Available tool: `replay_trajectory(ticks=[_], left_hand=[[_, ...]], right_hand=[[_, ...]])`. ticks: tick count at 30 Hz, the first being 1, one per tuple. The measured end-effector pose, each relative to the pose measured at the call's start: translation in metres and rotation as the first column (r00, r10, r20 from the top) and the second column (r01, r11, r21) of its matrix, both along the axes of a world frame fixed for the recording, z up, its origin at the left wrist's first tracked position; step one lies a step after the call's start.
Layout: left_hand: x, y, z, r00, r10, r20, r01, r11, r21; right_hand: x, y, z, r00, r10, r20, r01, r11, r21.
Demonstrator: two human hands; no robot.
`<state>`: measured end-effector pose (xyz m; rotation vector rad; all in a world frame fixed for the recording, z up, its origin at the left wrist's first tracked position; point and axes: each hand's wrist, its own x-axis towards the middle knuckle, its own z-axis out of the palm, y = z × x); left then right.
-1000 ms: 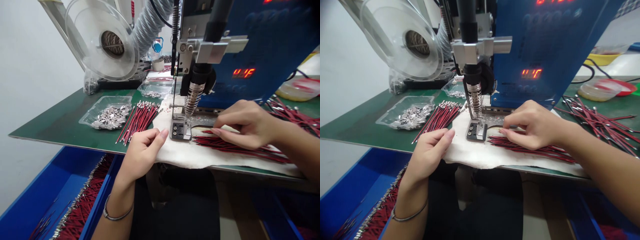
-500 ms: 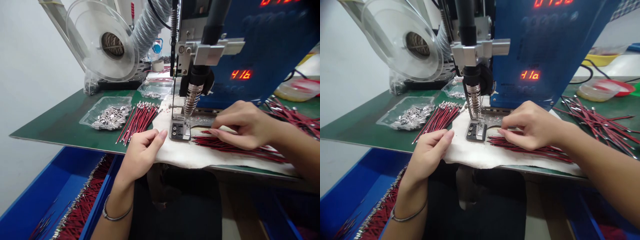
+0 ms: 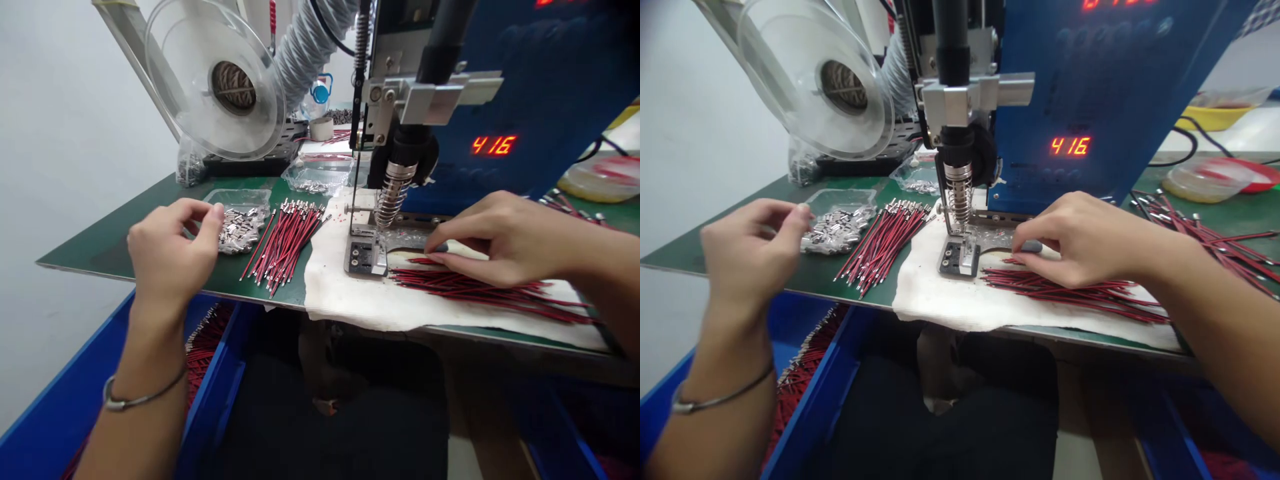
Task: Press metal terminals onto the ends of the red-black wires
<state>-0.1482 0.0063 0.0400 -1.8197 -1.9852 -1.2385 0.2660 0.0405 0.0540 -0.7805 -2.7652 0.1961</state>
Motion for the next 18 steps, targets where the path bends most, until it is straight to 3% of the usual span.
replay_trajectory(ticks=[2,4,8,14,18], left_hand=[[-0.017,0.016,0.010,0.985,0.091,-0.147,-0.109,0.987,-0.120],[-0.028,0.029,0.017,0.974,0.044,-0.222,-0.094,0.971,-0.219],[-0.032,0.039,0.025,0.989,-0.032,-0.146,-0.033,0.905,-0.423],[-0.027,0.044,0.031,0.991,-0.113,-0.078,0.055,0.846,-0.531],[-0.030,0.052,0.030,0.986,-0.146,-0.085,0.077,0.838,-0.540]], right_hand=[[0.001,-0.001,0.003,0.999,-0.034,0.037,0.033,0.999,0.017],[0.004,-0.002,0.006,0.993,-0.082,0.088,0.087,0.995,-0.055],[0.012,0.000,0.010,0.973,-0.133,0.190,0.176,0.957,-0.230],[0.015,0.002,0.008,0.965,-0.109,0.237,0.181,0.934,-0.308],[0.009,-0.001,0.005,0.967,-0.109,0.231,0.181,0.930,-0.320]])
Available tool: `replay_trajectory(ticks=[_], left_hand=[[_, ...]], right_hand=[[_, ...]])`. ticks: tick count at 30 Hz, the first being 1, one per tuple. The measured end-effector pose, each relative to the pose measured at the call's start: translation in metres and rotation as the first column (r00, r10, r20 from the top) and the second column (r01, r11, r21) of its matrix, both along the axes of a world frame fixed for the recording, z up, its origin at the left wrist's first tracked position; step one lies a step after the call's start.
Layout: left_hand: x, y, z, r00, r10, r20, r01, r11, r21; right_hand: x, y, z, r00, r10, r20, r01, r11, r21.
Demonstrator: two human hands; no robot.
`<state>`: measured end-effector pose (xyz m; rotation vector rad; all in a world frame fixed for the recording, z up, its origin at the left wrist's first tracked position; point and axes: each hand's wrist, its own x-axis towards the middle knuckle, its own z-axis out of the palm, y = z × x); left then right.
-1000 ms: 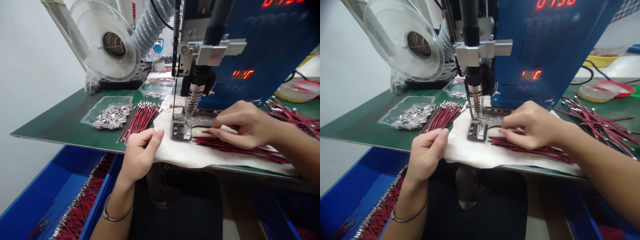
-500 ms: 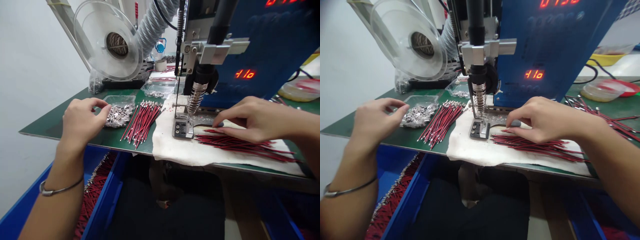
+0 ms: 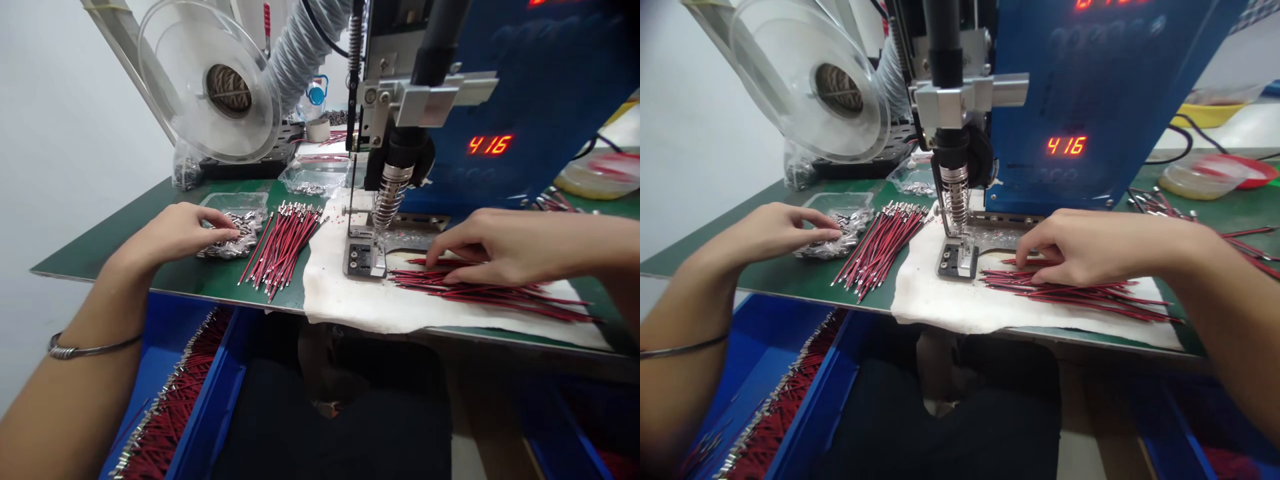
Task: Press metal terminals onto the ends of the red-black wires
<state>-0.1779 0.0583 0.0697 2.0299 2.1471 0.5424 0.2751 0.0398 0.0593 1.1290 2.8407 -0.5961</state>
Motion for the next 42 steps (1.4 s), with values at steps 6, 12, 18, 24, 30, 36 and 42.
replay_trajectory(ticks=[6,12,18,24,30,36,42], left_hand=[[-0.002,0.007,-0.002,0.998,-0.062,0.002,0.062,0.998,-0.020],[-0.005,0.008,-0.003,0.996,-0.089,0.005,0.089,0.996,-0.025],[0.011,-0.004,0.001,0.998,-0.023,0.058,0.016,0.992,0.128],[0.028,-0.008,-0.004,0.996,0.008,0.087,-0.030,0.968,0.248],[0.025,-0.002,-0.014,0.984,-0.028,0.176,-0.008,0.979,0.204],[0.022,-0.002,-0.019,0.962,-0.031,0.271,-0.031,0.975,0.220],[0.023,-0.005,-0.020,0.959,-0.045,0.280,-0.020,0.973,0.228]], right_hand=[[-0.002,0.002,-0.004,0.997,0.052,-0.049,-0.050,0.998,0.033],[-0.005,0.003,-0.006,0.996,0.069,-0.048,-0.066,0.995,0.071],[-0.010,0.000,-0.003,0.997,0.059,-0.041,-0.056,0.997,0.054],[-0.013,-0.004,-0.004,0.997,0.059,-0.052,-0.056,0.997,0.054],[-0.011,0.000,-0.011,0.995,0.074,-0.072,-0.070,0.996,0.059],[-0.011,0.003,-0.012,0.984,0.109,-0.139,-0.096,0.991,0.094],[-0.014,0.001,-0.009,0.993,0.068,-0.100,-0.058,0.993,0.098]])
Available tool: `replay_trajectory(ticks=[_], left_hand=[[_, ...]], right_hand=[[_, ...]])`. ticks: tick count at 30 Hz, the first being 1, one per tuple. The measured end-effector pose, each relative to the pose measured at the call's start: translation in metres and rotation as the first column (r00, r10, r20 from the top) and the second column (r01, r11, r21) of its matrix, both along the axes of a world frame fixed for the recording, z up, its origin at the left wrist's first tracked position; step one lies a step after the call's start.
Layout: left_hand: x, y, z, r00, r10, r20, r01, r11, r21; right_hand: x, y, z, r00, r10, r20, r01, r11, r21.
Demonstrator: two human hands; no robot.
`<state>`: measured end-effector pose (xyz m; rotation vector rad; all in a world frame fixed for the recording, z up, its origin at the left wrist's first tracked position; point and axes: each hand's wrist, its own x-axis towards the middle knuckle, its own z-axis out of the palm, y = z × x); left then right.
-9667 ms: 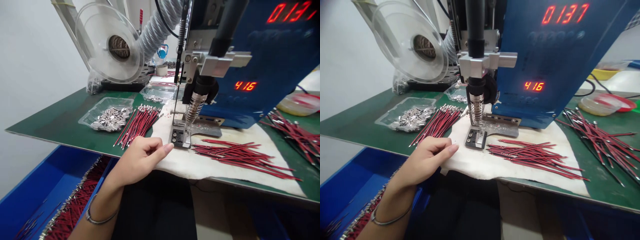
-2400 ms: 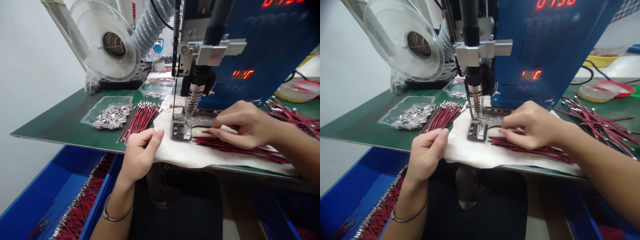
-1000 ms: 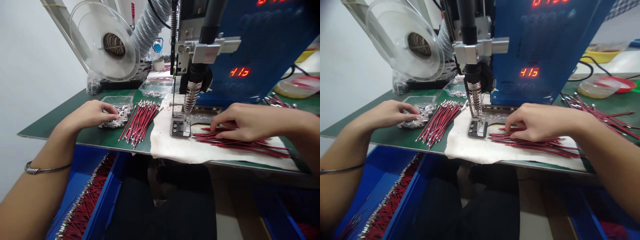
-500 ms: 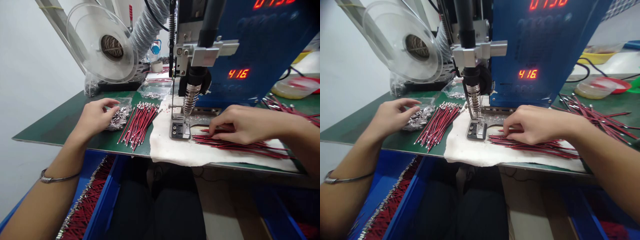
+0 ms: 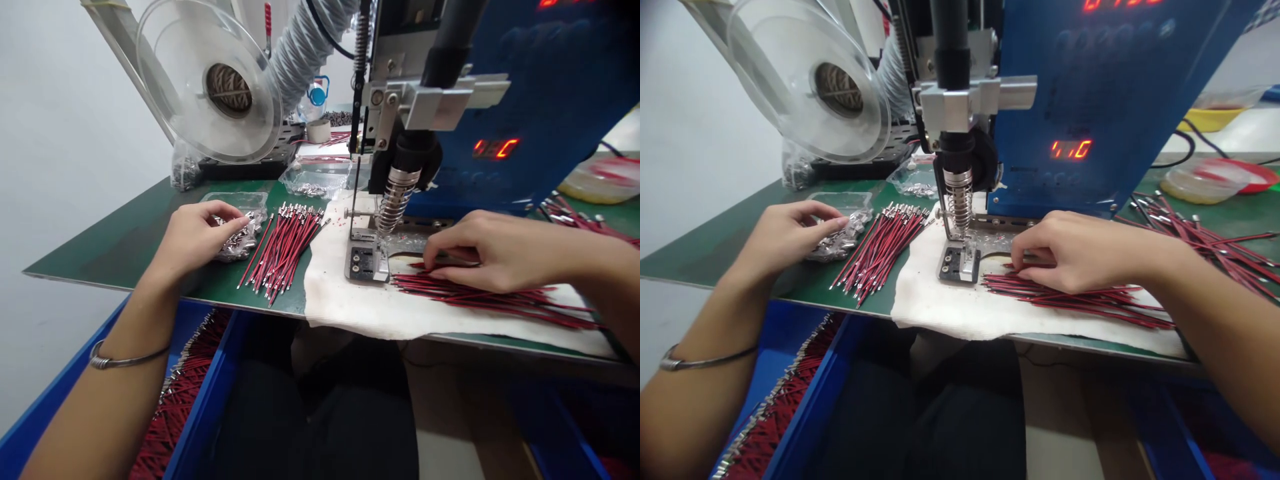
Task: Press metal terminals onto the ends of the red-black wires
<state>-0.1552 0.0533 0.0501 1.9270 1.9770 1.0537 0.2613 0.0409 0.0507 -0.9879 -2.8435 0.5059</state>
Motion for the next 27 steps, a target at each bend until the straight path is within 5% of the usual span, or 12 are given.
replay_trajectory(ticks=[15,20,24,27], left_hand=[[0.000,-0.003,0.000,0.996,-0.032,-0.088,0.023,0.995,-0.101],[0.006,-0.002,-0.003,0.997,0.072,0.001,-0.072,0.993,0.093],[0.013,-0.018,-0.005,0.986,0.160,0.046,-0.165,0.893,0.420],[0.033,-0.045,-0.013,0.972,-0.010,0.234,-0.107,0.870,0.481]], right_hand=[[-0.013,-0.005,-0.005,1.000,0.024,-0.009,-0.023,0.997,0.070],[-0.016,-0.008,-0.004,0.999,0.034,0.016,-0.035,0.996,0.079],[-0.016,-0.010,-0.003,0.999,0.033,0.025,-0.034,0.997,0.069],[-0.016,-0.009,-0.004,0.999,0.037,-0.001,-0.037,0.995,0.093]])
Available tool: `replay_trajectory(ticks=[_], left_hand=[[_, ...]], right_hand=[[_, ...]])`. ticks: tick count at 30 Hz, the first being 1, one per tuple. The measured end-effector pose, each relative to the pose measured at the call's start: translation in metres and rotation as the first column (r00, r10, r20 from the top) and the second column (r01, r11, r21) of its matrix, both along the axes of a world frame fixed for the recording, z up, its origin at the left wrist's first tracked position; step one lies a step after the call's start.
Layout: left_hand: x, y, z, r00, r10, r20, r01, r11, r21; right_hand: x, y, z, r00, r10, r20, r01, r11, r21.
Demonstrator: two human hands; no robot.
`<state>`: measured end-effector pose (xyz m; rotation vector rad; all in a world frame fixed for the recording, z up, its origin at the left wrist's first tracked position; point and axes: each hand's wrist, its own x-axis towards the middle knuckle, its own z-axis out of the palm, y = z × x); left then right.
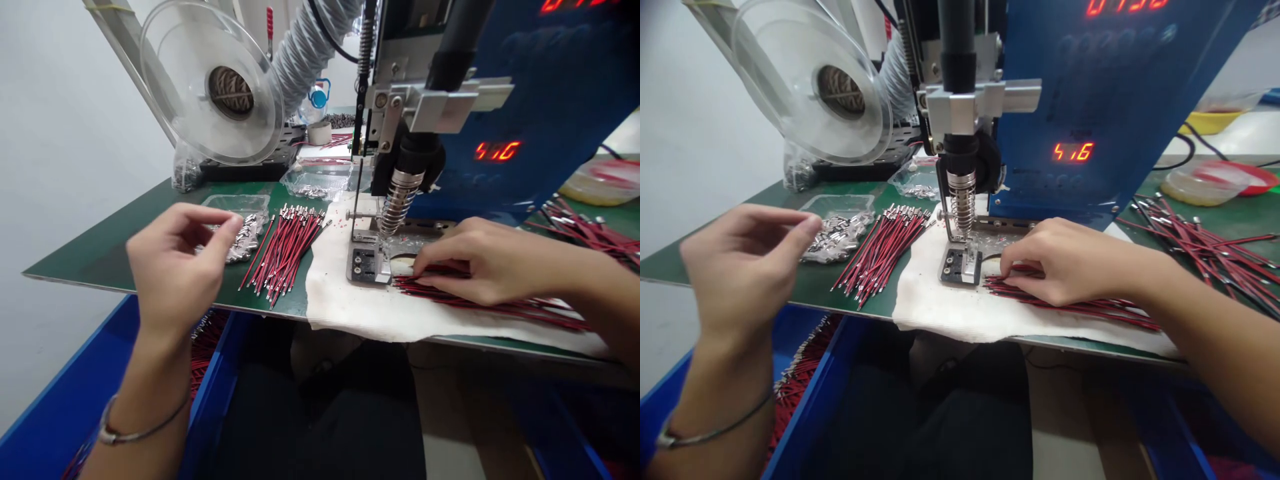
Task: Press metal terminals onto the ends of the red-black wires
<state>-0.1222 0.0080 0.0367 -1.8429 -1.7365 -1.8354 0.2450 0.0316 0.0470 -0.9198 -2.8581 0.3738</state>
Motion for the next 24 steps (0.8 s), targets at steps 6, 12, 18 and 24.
replay_trajectory(ticks=[6,12,18,24], left_hand=[[0.057,-0.025,-0.026,0.893,-0.405,0.197,0.432,0.894,-0.119],[0.066,-0.014,-0.029,0.784,-0.536,0.314,0.619,0.716,-0.322],[0.066,-0.020,-0.031,0.791,-0.579,0.199,0.603,0.679,-0.419],[0.069,-0.020,-0.034,0.806,-0.565,0.177,0.584,0.710,-0.394]], right_hand=[[0.000,0.001,-0.003,0.999,0.007,-0.047,-0.006,1.000,0.022],[0.002,0.002,-0.001,0.998,0.001,-0.056,0.001,0.999,0.036],[0.000,0.001,-0.002,0.999,0.013,-0.041,-0.011,0.999,0.038],[0.002,0.004,-0.005,0.998,0.021,-0.057,-0.017,0.997,0.077]])
